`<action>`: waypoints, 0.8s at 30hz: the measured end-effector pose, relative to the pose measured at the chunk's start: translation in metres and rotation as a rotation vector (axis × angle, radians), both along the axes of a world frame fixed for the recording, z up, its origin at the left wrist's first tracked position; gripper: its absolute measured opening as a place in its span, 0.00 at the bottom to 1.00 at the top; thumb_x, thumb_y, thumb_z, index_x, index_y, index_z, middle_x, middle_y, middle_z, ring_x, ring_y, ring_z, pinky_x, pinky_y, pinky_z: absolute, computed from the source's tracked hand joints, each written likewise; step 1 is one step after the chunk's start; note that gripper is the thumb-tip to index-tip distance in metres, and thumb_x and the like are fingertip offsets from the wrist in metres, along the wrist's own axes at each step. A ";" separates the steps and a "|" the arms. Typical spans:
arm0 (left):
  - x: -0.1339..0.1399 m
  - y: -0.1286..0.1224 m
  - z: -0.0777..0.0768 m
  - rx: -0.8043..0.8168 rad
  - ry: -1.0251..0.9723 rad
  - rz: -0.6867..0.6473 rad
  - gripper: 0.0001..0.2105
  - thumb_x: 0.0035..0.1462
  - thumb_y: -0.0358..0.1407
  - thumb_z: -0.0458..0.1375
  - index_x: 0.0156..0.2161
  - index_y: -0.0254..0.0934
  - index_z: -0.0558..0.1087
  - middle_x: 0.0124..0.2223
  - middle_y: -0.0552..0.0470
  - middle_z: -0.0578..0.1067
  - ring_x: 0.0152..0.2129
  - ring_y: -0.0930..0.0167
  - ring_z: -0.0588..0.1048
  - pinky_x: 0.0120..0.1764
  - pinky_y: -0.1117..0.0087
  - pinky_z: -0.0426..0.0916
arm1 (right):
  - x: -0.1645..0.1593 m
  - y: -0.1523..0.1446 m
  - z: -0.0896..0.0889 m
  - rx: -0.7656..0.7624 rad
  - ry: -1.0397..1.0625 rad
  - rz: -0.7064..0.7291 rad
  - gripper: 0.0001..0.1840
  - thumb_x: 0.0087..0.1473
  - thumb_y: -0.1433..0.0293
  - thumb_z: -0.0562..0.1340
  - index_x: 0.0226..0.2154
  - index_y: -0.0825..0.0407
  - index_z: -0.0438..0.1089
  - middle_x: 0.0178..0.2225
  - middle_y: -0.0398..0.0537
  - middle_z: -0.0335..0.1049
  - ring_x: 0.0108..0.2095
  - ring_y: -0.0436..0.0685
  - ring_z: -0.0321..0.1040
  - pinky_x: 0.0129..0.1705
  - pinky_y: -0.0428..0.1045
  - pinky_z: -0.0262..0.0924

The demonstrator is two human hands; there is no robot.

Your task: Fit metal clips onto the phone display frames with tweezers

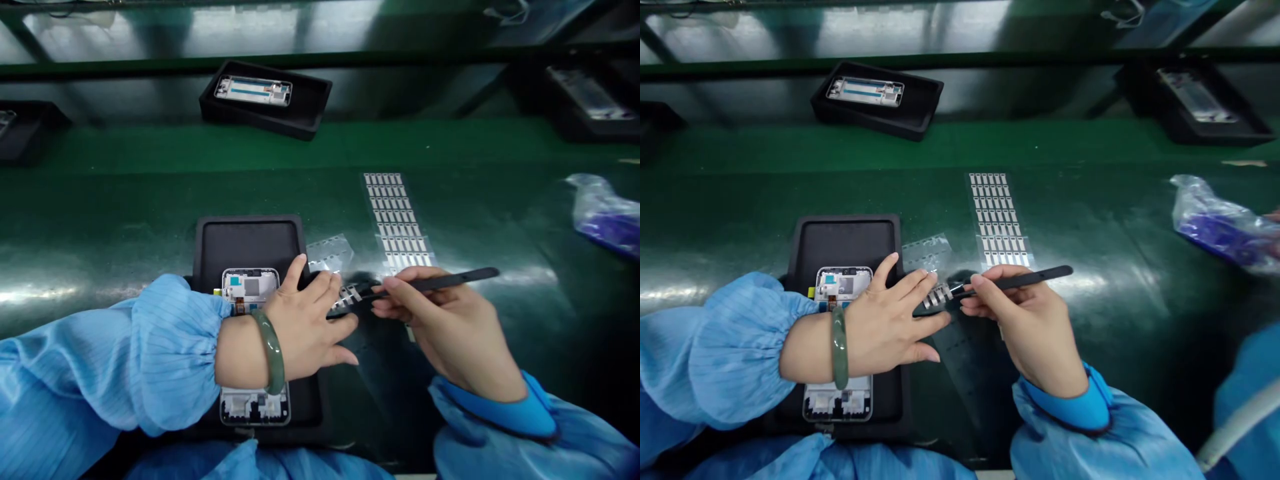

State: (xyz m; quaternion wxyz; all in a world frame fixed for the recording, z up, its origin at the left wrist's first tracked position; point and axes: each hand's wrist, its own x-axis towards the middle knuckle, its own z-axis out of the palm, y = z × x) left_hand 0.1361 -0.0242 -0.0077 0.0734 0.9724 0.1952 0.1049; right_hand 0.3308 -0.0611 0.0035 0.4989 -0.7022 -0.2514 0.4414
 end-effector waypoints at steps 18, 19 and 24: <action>-0.039 0.016 0.045 -0.787 -0.563 0.295 0.05 0.58 0.31 0.56 0.31 0.37 0.70 0.33 0.55 0.76 0.33 0.71 0.72 0.43 0.64 0.62 | -0.072 -0.009 0.034 0.344 0.076 0.032 0.12 0.43 0.65 0.72 0.30 0.47 0.71 0.25 0.41 0.77 0.18 0.51 0.73 0.24 0.45 0.73; -0.043 0.017 0.046 -0.795 -0.568 0.299 0.05 0.58 0.31 0.56 0.31 0.37 0.70 0.33 0.55 0.76 0.33 0.72 0.72 0.42 0.64 0.62 | -0.074 -0.011 0.033 0.376 -0.008 0.041 0.11 0.45 0.66 0.71 0.31 0.47 0.71 0.27 0.41 0.77 0.20 0.52 0.74 0.25 0.46 0.74; -0.062 0.023 0.047 -0.831 -0.542 0.303 0.04 0.56 0.30 0.55 0.30 0.37 0.71 0.31 0.57 0.75 0.31 0.73 0.71 0.42 0.66 0.62 | -0.087 -0.015 0.034 0.502 -0.357 0.167 0.11 0.48 0.74 0.69 0.36 0.47 0.72 0.34 0.42 0.77 0.30 0.55 0.79 0.33 0.48 0.77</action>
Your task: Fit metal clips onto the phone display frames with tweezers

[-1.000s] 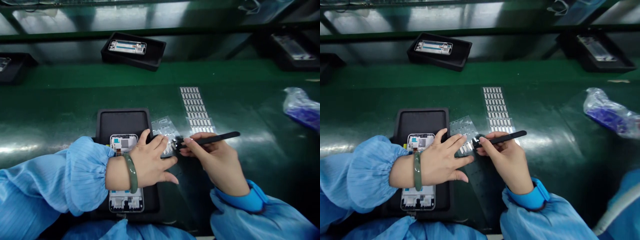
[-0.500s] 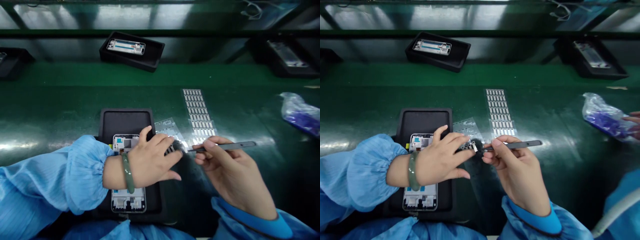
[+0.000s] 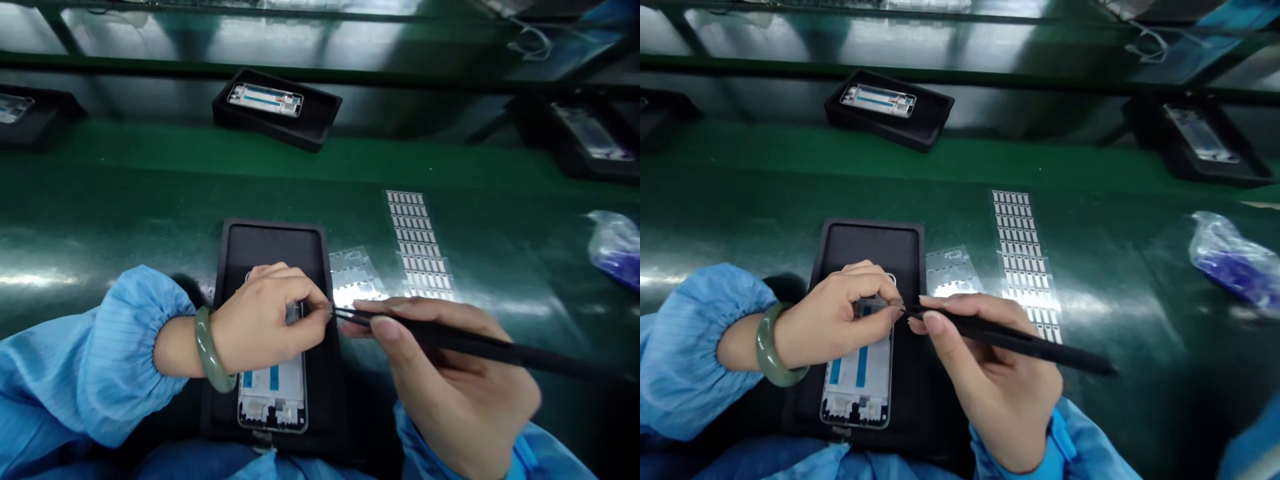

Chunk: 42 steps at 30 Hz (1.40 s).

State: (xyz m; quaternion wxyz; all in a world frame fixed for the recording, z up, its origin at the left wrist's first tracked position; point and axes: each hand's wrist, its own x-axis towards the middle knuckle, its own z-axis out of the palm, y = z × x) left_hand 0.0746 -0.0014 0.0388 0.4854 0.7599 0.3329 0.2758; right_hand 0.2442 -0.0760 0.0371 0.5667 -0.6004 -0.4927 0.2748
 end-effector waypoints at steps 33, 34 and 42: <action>-0.081 0.012 -0.033 0.585 0.460 -0.146 0.16 0.65 0.45 0.52 0.48 0.34 0.70 0.56 0.42 0.72 0.56 0.60 0.67 0.58 0.54 0.54 | -0.042 0.054 -0.016 -0.438 -0.147 0.094 0.13 0.51 0.57 0.67 0.28 0.48 0.68 0.21 0.42 0.75 0.24 0.56 0.77 0.25 0.46 0.73; -0.081 0.012 -0.033 0.582 0.461 -0.147 0.16 0.65 0.45 0.52 0.48 0.34 0.70 0.56 0.42 0.72 0.56 0.60 0.67 0.58 0.54 0.54 | -0.043 0.054 -0.015 -0.439 -0.164 0.090 0.13 0.51 0.57 0.66 0.28 0.48 0.68 0.21 0.43 0.75 0.25 0.57 0.77 0.25 0.46 0.73; -0.081 0.012 -0.031 0.561 0.469 -0.154 0.15 0.64 0.44 0.53 0.48 0.34 0.70 0.56 0.42 0.72 0.55 0.61 0.67 0.59 0.54 0.53 | -0.042 0.053 -0.020 -0.401 -0.213 0.096 0.15 0.49 0.55 0.67 0.28 0.48 0.68 0.21 0.43 0.76 0.24 0.58 0.77 0.23 0.47 0.72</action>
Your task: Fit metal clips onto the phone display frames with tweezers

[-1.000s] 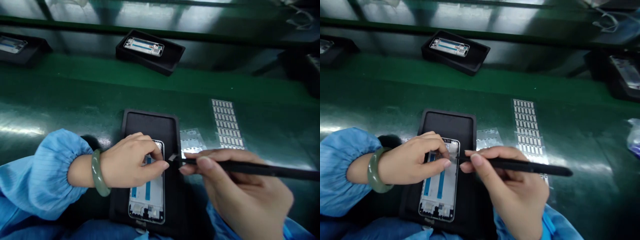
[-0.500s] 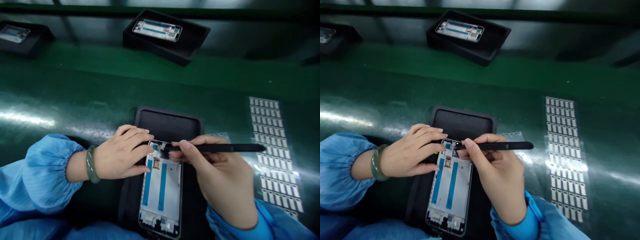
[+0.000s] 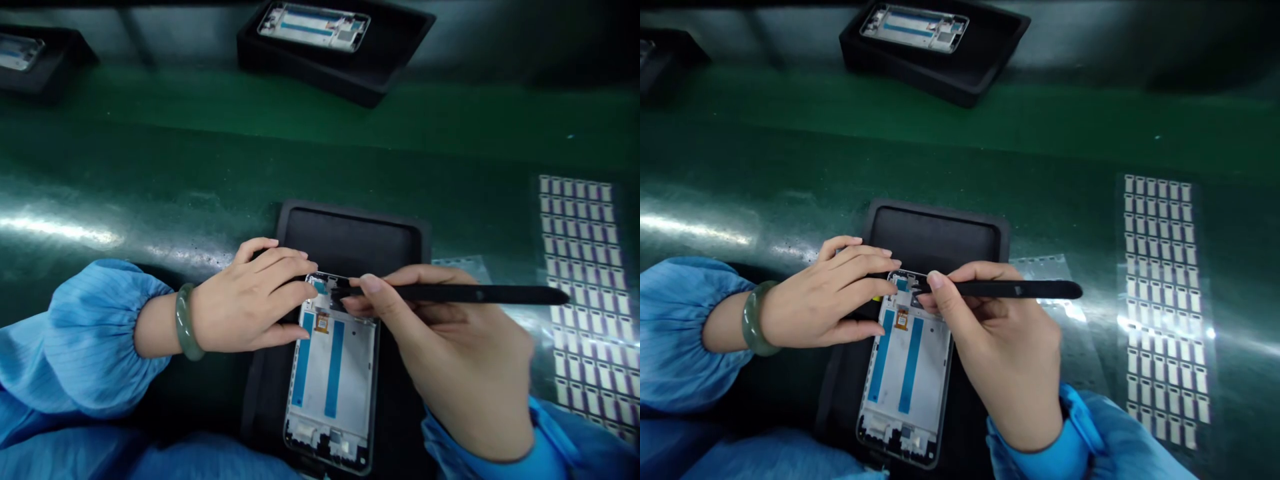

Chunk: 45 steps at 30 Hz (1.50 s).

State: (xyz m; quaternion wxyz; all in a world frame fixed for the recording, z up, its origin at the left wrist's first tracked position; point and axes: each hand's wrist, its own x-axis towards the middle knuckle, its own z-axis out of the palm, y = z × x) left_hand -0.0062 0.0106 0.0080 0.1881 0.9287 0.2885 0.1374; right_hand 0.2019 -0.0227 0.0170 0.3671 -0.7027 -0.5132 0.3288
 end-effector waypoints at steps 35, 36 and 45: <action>0.009 -0.010 0.002 0.049 0.132 0.051 0.18 0.66 0.39 0.47 0.58 0.37 0.63 0.56 0.42 0.68 0.54 0.59 0.65 0.59 0.44 0.50 | 0.006 0.009 -0.010 0.191 0.190 0.119 0.08 0.52 0.67 0.67 0.34 0.46 0.67 0.36 0.43 0.76 0.34 0.56 0.77 0.34 0.52 0.75; 0.009 -0.010 0.002 0.051 0.136 0.053 0.18 0.66 0.39 0.47 0.58 0.37 0.63 0.56 0.42 0.68 0.54 0.59 0.65 0.59 0.44 0.50 | 0.006 0.008 -0.010 0.189 0.163 0.131 0.07 0.52 0.67 0.67 0.34 0.46 0.67 0.36 0.43 0.76 0.35 0.56 0.77 0.34 0.52 0.74; 0.008 -0.010 0.003 0.052 0.137 0.059 0.18 0.66 0.40 0.47 0.58 0.37 0.64 0.56 0.41 0.69 0.54 0.58 0.65 0.59 0.43 0.49 | 0.001 0.007 -0.008 0.171 0.085 0.161 0.07 0.53 0.65 0.66 0.34 0.45 0.68 0.36 0.43 0.76 0.38 0.56 0.76 0.39 0.52 0.73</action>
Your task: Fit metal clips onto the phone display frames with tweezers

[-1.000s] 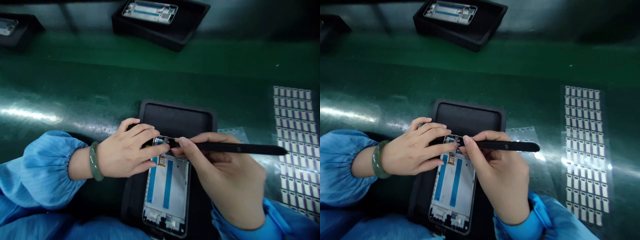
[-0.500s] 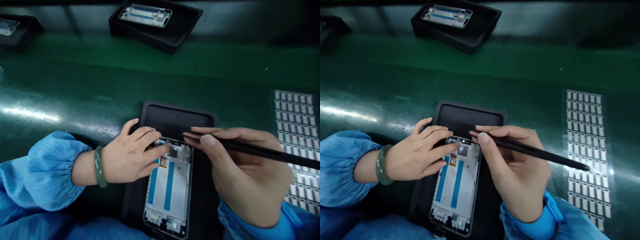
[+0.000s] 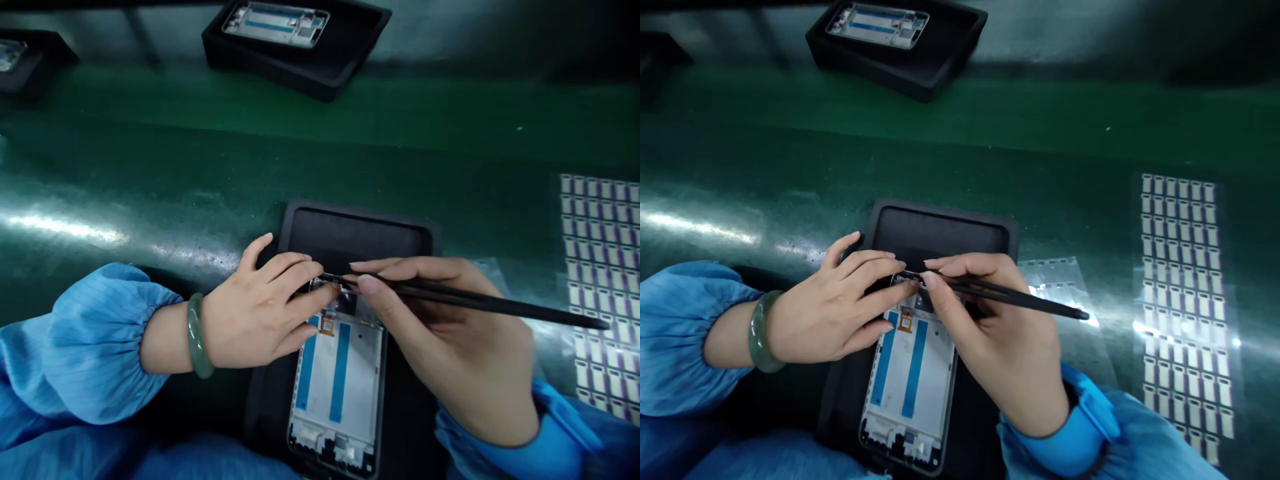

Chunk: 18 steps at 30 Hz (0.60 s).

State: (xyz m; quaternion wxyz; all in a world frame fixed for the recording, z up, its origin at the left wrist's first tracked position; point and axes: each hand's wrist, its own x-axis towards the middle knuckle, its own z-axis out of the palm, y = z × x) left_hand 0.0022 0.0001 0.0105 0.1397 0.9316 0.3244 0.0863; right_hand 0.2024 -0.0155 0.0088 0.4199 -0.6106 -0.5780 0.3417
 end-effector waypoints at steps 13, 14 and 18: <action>0.000 0.000 0.001 -0.023 -0.004 0.000 0.19 0.66 0.40 0.48 0.59 0.37 0.63 0.56 0.41 0.68 0.55 0.58 0.64 0.59 0.41 0.49 | -0.002 -0.001 0.002 0.017 -0.080 -0.007 0.06 0.54 0.65 0.66 0.34 0.45 0.68 0.36 0.41 0.76 0.37 0.54 0.76 0.38 0.49 0.72; 0.000 0.000 0.001 -0.022 -0.007 0.000 0.19 0.66 0.39 0.48 0.59 0.37 0.63 0.56 0.41 0.68 0.55 0.58 0.64 0.60 0.41 0.49 | -0.001 -0.001 0.002 0.023 -0.090 -0.010 0.06 0.54 0.66 0.66 0.35 0.45 0.68 0.36 0.41 0.76 0.37 0.54 0.76 0.38 0.49 0.72; 0.000 0.000 0.001 -0.019 -0.016 0.002 0.19 0.66 0.39 0.48 0.58 0.36 0.64 0.56 0.41 0.68 0.55 0.58 0.64 0.59 0.41 0.49 | 0.001 -0.001 -0.001 0.025 -0.075 0.005 0.06 0.54 0.66 0.66 0.35 0.45 0.68 0.36 0.41 0.76 0.37 0.53 0.76 0.39 0.49 0.72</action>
